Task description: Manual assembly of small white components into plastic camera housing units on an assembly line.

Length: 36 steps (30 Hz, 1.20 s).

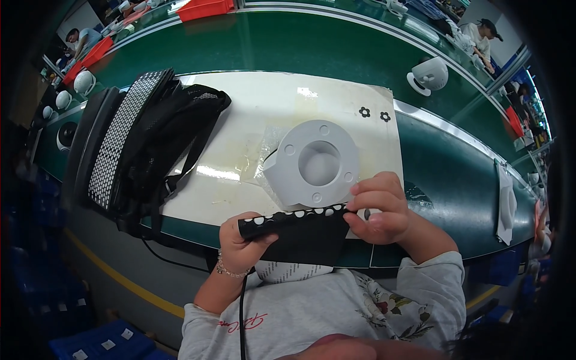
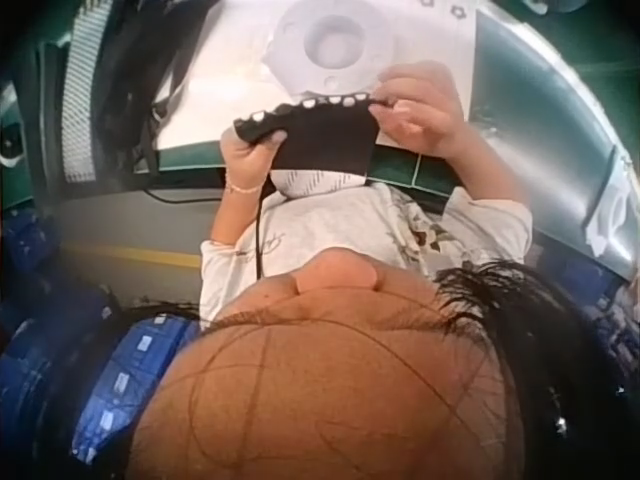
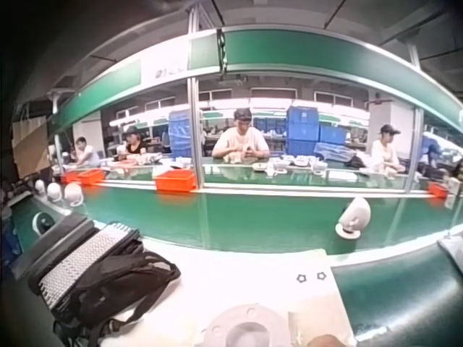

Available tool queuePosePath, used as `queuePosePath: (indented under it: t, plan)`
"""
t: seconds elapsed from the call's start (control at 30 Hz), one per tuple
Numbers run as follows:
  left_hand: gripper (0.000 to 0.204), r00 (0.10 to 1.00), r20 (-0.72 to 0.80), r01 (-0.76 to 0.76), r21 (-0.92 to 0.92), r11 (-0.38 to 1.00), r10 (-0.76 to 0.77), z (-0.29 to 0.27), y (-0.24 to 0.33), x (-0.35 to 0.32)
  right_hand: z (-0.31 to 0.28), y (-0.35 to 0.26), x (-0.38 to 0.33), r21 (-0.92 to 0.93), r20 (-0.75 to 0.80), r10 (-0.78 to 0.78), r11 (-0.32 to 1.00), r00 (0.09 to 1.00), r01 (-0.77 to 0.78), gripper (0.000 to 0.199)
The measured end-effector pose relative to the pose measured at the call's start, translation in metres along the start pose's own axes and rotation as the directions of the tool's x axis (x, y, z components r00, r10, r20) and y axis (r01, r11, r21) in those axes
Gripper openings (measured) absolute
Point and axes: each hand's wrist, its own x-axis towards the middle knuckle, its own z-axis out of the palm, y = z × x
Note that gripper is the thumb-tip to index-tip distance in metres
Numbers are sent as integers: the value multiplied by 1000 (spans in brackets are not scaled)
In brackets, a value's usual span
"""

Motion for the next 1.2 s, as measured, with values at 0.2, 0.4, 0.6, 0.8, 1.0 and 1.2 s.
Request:
queuePosePath:
  t: [0.2, 0.4, 0.6, 0.8, 1.0, 1.2]
  plan:
    - [16, 1000, 10, -8, -16, 1000, 8, -1, 0, 2, -1, -2, -6, 26, 72, -166, 986, 983, 165, 61]
    - [15, 959, 176, -253, 162, 954, 224, -1, 1, 8, 20, -14, 12, 163, -45, -15, 986, 999, 22, 60]
    - [16, 933, 223, -326, 200, 924, 281, 5, 6, 13, 17, -15, 14, 383, 115, -137, 920, 984, 84, 24]
    - [17, 937, 214, -328, 257, 909, 278, 4, 10, 15, 15, -14, 24, 446, -129, 232, 882, 964, -152, 68]
    - [26, 827, 245, -561, 278, 780, 507, 11, 5, 15, 9, 30, 54, 576, -65, 424, 755, 903, -313, 63]
    - [36, 841, 311, -532, 332, 779, 442, 9, -1, 18, 2, 34, 73, 585, 167, 671, 522, 722, -621, 62]
